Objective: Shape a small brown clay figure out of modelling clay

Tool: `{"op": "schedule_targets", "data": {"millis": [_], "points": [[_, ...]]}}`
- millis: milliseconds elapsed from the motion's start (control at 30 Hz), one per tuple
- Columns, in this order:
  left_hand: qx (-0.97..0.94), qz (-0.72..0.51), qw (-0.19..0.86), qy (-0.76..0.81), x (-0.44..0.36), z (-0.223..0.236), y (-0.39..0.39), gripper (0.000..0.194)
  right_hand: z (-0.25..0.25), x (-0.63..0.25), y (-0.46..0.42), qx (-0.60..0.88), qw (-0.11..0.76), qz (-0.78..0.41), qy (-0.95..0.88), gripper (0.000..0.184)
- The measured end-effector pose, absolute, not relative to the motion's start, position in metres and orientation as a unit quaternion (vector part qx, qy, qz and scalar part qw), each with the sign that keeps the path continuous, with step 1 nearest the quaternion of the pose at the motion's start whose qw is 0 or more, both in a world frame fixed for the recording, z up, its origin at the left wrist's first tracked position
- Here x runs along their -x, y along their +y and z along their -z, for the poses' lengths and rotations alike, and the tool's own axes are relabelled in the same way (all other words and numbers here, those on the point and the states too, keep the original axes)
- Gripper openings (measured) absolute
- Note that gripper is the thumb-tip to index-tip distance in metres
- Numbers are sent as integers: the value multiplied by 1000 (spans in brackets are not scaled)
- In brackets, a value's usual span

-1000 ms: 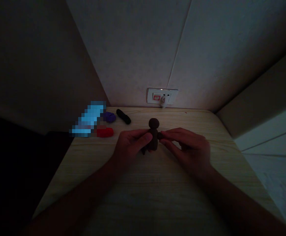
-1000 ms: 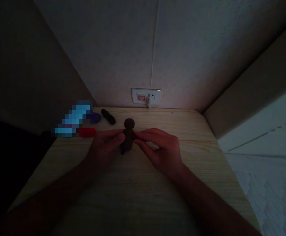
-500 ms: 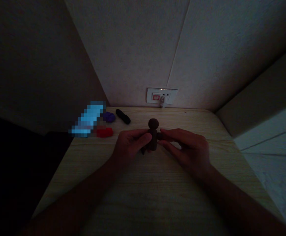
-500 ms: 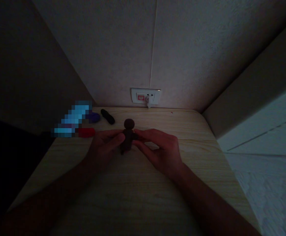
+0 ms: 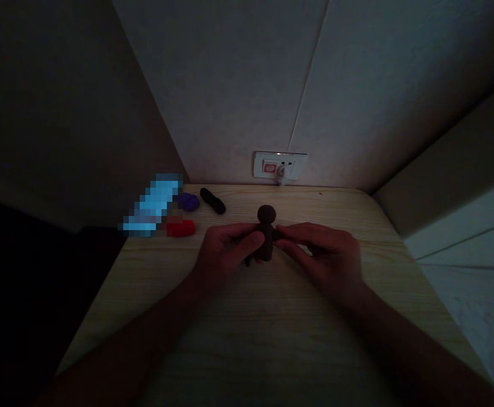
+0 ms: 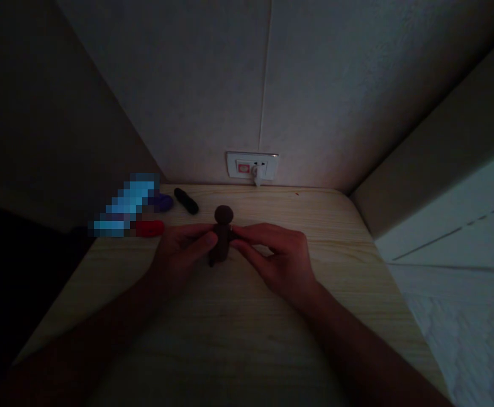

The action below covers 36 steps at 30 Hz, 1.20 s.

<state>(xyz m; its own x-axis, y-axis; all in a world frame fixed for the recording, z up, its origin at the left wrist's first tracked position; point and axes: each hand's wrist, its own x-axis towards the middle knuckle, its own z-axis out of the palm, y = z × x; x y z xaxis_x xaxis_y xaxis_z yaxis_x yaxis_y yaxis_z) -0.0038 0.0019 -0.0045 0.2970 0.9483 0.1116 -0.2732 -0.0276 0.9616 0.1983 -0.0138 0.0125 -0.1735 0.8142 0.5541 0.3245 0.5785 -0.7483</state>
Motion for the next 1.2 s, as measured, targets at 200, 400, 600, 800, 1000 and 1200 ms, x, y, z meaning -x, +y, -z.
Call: {"op": "schedule_targets", "data": {"millis": [200, 400, 600, 800, 1000, 1200], "points": [[-514, -487, 623, 333, 4, 5, 2, 29, -15, -198, -16, 392, 504, -199, -743, 30], [-505, -477, 643, 323, 5, 6, 2, 27, -17, -199, -16, 369, 494, -157, -771, 30], [-468, -482, 685, 281, 1, 3, 2, 29, -17, -200, -17, 352, 492, -122, -787, 27], [-461, -484, 682, 296, 1, 4, 3, 29, -17, -201, -18, 347, 494, -94, -792, 27], [-462, -479, 681, 306, 1, 4, 2, 33, -19, -200, -19, 357, 498, -103, -784, 26], [-485, -504, 629, 340, 3, 5, 3, 31, -19, -195, -17, 447, 522, -270, -674, 18]]}}
